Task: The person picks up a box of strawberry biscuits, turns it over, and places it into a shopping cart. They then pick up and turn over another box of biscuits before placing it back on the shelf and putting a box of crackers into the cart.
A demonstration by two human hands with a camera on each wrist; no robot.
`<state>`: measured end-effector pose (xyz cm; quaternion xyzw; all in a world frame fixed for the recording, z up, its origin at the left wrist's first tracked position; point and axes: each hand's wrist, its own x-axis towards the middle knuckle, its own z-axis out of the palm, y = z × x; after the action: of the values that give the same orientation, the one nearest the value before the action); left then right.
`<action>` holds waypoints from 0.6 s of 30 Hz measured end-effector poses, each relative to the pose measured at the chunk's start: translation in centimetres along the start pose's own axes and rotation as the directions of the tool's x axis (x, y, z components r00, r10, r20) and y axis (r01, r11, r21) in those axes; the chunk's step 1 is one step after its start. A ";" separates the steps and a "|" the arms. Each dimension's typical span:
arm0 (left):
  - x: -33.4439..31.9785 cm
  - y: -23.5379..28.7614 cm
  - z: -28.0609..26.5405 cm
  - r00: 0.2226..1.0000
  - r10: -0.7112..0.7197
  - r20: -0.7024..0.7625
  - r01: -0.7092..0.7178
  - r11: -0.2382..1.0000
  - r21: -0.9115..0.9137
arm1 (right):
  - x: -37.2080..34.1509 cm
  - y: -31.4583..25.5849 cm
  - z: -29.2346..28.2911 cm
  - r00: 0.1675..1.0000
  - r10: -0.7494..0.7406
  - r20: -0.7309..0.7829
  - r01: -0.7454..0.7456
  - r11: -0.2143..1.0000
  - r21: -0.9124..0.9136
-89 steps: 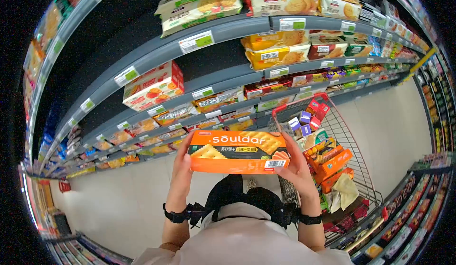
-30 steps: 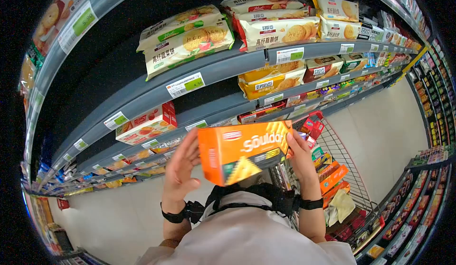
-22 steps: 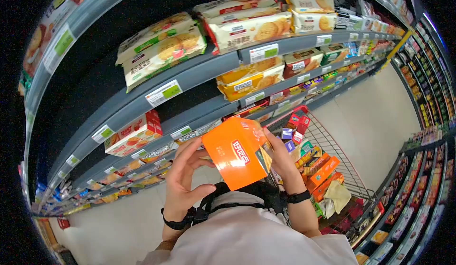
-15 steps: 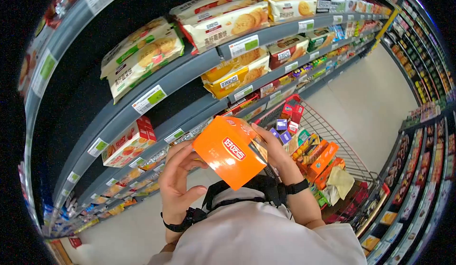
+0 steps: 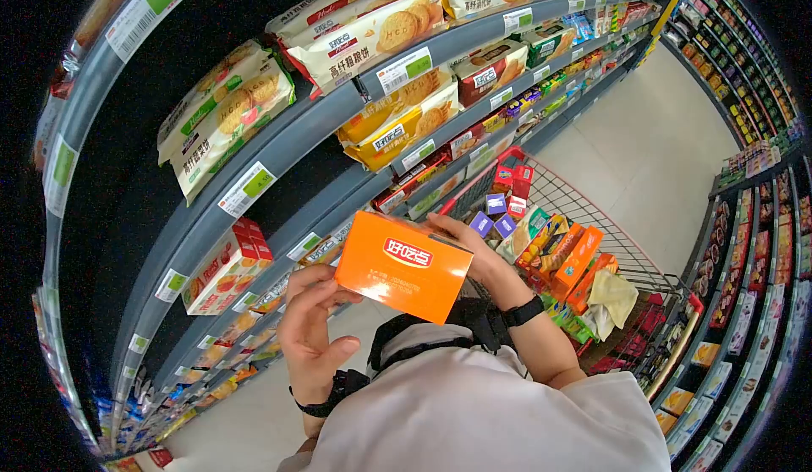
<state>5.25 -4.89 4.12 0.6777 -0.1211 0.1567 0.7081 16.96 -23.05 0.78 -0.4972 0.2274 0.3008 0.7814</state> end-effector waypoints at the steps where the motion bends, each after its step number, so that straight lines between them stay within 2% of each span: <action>1: 0.0 -0.2 -0.2 0.999 0.029 0.019 -0.029 0.999 0.014 | 0.9 1.0 -0.8 1.000 0.000 0.001 0.000 1.000 0.001; 2: 0.0 -0.3 -0.2 0.999 0.030 0.022 -0.031 0.999 0.016 | 2.3 2.7 -2.2 0.970 -0.194 0.145 0.211 0.971 -0.112; 3: -0.2 -0.4 -0.2 1.000 0.016 -0.010 -0.016 1.000 0.010 | 3.6 3.8 -3.2 0.883 -0.361 0.300 0.425 0.885 -0.188; 4: -0.3 -0.5 0.0 1.000 0.001 -0.030 -0.001 1.000 -0.004 | 4.5 3.9 -3.5 0.882 -0.375 0.284 0.433 0.883 -0.181; 5: -0.1 -0.3 0.5 1.000 0.001 0.006 -0.001 1.000 -0.020 | 5.3 3.7 -3.8 0.915 -0.192 0.355 0.303 0.907 -0.292; 6: 0.3 0.3 1.3 0.995 -0.046 -0.094 0.041 0.998 -0.057 | 6.1 3.8 -4.5 0.921 -0.005 0.390 0.173 0.901 -0.399; 7: 0.5 0.4 2.0 0.979 -0.103 -0.178 0.085 0.991 -0.102 | 8.0 4.8 -5.2 0.882 0.057 0.468 0.159 0.899 -0.409; 8: 0.5 -0.2 1.9 0.982 -0.115 -0.149 0.115 0.993 -0.011 | 7.3 4.8 -4.6 0.911 0.016 0.411 0.183 0.879 -0.441; 9: 0.6 -0.5 1.8 0.988 -0.129 -0.081 0.127 0.991 -0.036 | 6.0 3.4 -4.1 0.923 0.142 0.357 0.101 0.807 -0.582; 11: 0.8 -1.3 1.4 0.958 -0.284 0.039 0.282 0.958 0.056 | 7.4 4.9 -5.4 0.945 0.132 0.298 0.084 0.784 -0.615; 12: 0.8 -2.1 0.9 0.955 -0.270 0.123 0.264 0.962 0.066 | 7.0 4.9 -6.2 0.956 0.112 0.272 0.075 0.801 -0.594; 14: 1.5 -3.2 2.1 0.945 -0.278 0.174 0.277 0.960 0.030 | 6.3 4.7 -7.7 0.971 0.105 0.216 0.039 0.818 -0.574; 15: 1.7 -3.6 2.6 0.941 -0.282 0.187 0.287 0.958 0.002 | 6.4 5.0 -9.3 0.986 -0.072 0.151 0.143 0.829 -0.540; 16: 2.0 -4.1 2.7 0.923 -0.341 0.179 0.325 0.939 0.113 | 6.9 5.8 -11.6 0.966 -0.245 0.079 0.250 0.820 -0.516; 17: 2.3 -4.4 3.1 0.919 -0.342 0.197 0.326 0.939 0.112 | 8.2 6.0 -14.9 0.939 -0.345 0.004 0.303 0.819 -0.487; 18: 2.6 -4.6 3.5 0.904 -0.375 0.206 0.365 0.927 0.088 | 10.2 6.6 -18.7 0.849 -0.501 -0.169 0.329 0.750 -0.574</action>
<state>9.56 -8.38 1.03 0.7182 -0.0638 -0.0532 0.6909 18.65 -35.56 -17.64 -0.7700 0.1394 0.0851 0.6168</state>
